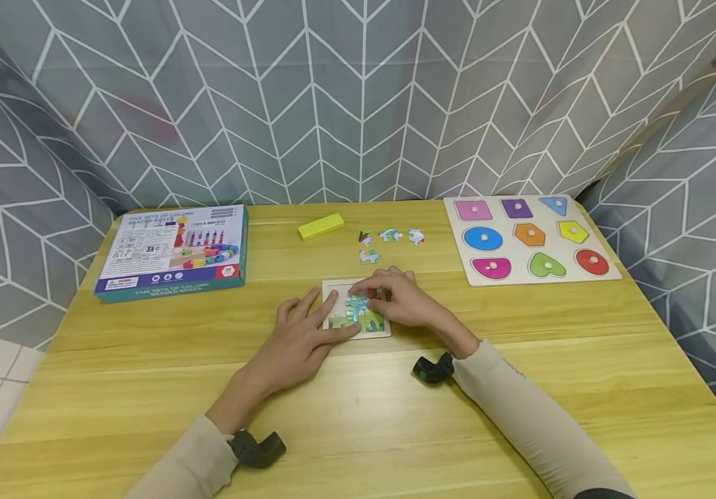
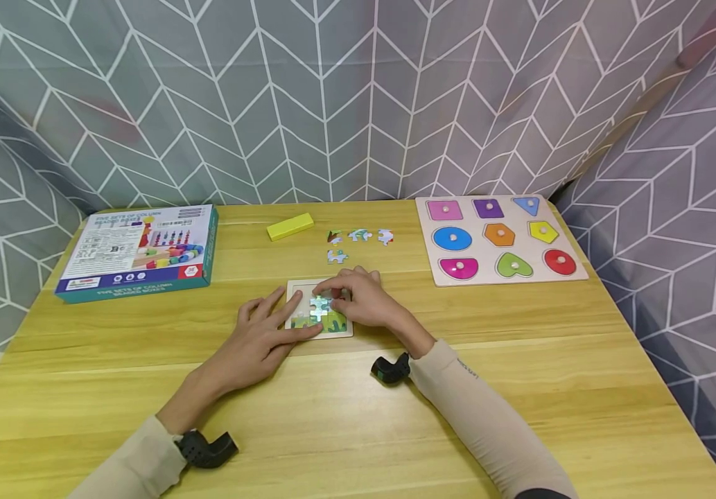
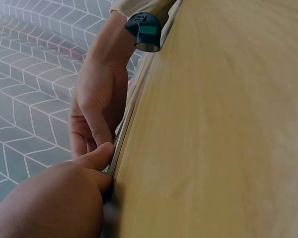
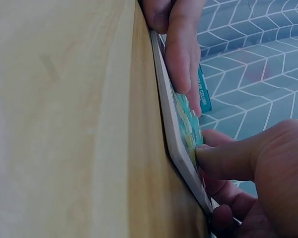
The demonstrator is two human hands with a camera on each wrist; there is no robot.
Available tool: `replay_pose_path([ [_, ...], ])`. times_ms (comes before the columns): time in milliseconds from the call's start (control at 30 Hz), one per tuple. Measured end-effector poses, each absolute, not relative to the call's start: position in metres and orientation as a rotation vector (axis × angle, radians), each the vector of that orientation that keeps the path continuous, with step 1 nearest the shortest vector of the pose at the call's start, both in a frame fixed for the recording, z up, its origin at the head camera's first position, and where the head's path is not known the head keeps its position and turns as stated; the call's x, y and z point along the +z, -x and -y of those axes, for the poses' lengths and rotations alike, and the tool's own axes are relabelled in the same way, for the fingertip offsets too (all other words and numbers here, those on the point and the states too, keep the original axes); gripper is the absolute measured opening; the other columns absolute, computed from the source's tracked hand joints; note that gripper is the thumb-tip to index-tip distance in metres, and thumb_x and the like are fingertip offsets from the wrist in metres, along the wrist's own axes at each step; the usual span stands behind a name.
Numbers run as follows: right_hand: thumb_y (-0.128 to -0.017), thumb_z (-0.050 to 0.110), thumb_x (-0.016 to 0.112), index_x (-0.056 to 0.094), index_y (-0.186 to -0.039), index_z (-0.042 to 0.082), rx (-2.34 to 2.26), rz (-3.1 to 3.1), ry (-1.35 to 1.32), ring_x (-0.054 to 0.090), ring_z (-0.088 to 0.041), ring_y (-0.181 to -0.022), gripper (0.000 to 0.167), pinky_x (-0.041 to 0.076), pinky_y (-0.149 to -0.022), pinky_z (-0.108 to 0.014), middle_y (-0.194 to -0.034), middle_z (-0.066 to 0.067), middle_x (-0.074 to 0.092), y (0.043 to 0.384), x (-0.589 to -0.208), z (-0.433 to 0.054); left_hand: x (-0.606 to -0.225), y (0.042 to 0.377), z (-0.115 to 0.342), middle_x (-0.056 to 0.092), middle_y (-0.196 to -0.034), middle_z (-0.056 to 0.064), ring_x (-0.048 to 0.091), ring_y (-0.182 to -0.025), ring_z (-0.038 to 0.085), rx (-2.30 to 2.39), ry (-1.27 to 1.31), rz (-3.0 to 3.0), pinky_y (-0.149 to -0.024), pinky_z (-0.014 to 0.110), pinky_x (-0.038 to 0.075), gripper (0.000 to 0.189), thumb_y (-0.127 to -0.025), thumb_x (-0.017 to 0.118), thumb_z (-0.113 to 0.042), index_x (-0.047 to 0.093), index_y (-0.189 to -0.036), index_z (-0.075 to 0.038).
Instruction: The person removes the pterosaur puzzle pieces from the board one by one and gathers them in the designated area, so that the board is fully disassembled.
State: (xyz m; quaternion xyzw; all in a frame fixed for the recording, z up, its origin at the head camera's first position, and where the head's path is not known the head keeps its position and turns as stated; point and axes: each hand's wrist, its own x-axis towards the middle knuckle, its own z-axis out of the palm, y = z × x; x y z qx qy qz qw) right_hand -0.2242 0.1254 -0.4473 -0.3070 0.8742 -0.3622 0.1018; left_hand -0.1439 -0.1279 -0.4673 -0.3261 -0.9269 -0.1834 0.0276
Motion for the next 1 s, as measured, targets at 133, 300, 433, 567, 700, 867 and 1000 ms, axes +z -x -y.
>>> replay_pose_path([
  [133,-0.094,0.007,0.069,0.075,-0.118,0.023,-1.124,-2.567,0.868,0.047,-0.017,-0.087,0.030,0.022,-0.078,-0.038,-0.087,0.004,0.063,0.2242,-0.4482,-0.1244,-0.4675,0.1442,0.1277,0.033,-0.166,0.012,0.017,-0.157,0.043,-0.568,1.004,2.864,-0.116,0.062,0.020,0.042,-0.105,0.053,-0.027,0.056,-0.142,-0.047],
  [300,-0.093,0.007,0.070,0.074,-0.116,0.021,-1.190,-2.548,0.845,0.049,-0.018,-0.088,0.027,0.021,-0.080,-0.038,-0.095,0.001,0.067,0.2235,-0.4491,-0.1235,-0.4674,0.1444,0.1275,0.032,-0.166,0.012,0.016,-0.157,0.042,-0.575,0.998,2.871,-0.116,0.062,0.019,0.041,-0.105,0.053,-0.028,0.057,-0.141,-0.048],
  [433,-0.094,0.008,0.070,0.075,-0.118,0.021,-1.175,-2.561,0.880,0.050,-0.017,-0.087,0.028,0.022,-0.079,-0.037,-0.095,0.000,0.069,0.2229,-0.4493,-0.1238,-0.4672,0.1444,0.1277,0.032,-0.166,0.012,0.016,-0.158,0.042,-0.577,0.998,2.878,-0.116,0.062,0.019,0.042,-0.105,0.052,-0.028,0.056,-0.142,-0.048],
  [567,-0.094,0.006,0.069,0.075,-0.119,0.020,-1.138,-2.588,0.915,0.050,-0.017,-0.086,0.030,0.023,-0.078,-0.036,-0.094,0.001,0.069,0.2222,-0.4487,-0.1243,-0.4676,0.1445,0.1279,0.032,-0.166,0.011,0.016,-0.158,0.042,-0.568,1.002,2.871,-0.116,0.062,0.020,0.042,-0.105,0.053,-0.028,0.056,-0.142,-0.048],
  [700,-0.092,0.005,0.068,0.075,-0.121,0.020,-1.085,-2.616,0.944,0.049,-0.015,-0.086,0.033,0.024,-0.077,-0.036,-0.093,0.002,0.068,0.2213,-0.4475,-0.1247,-0.4678,0.1445,0.1281,0.033,-0.166,0.007,0.017,-0.157,0.042,-0.553,1.011,2.855,-0.116,0.063,0.020,0.042,-0.105,0.053,-0.029,0.055,-0.142,-0.048],
  [867,-0.090,0.008,0.071,0.075,-0.122,0.021,-1.022,-2.638,0.986,0.050,-0.014,-0.086,0.035,0.023,-0.077,-0.038,-0.090,0.004,0.066,0.2209,-0.4451,-0.1242,-0.4673,0.1441,0.1283,0.034,-0.166,0.000,0.018,-0.157,0.044,-0.545,1.024,2.843,-0.116,0.064,0.020,0.041,-0.106,0.052,-0.029,0.055,-0.143,-0.047],
  [1000,-0.090,0.010,0.073,0.075,-0.123,0.020,-0.992,-2.637,1.022,0.052,-0.014,-0.089,0.035,0.023,-0.078,-0.039,-0.096,0.005,0.069,0.2218,-0.4441,-0.1240,-0.4676,0.1442,0.1284,0.035,-0.166,-0.001,0.017,-0.157,0.044,-0.540,1.026,2.841,-0.115,0.064,0.020,0.041,-0.106,0.052,-0.030,0.056,-0.143,-0.046],
])
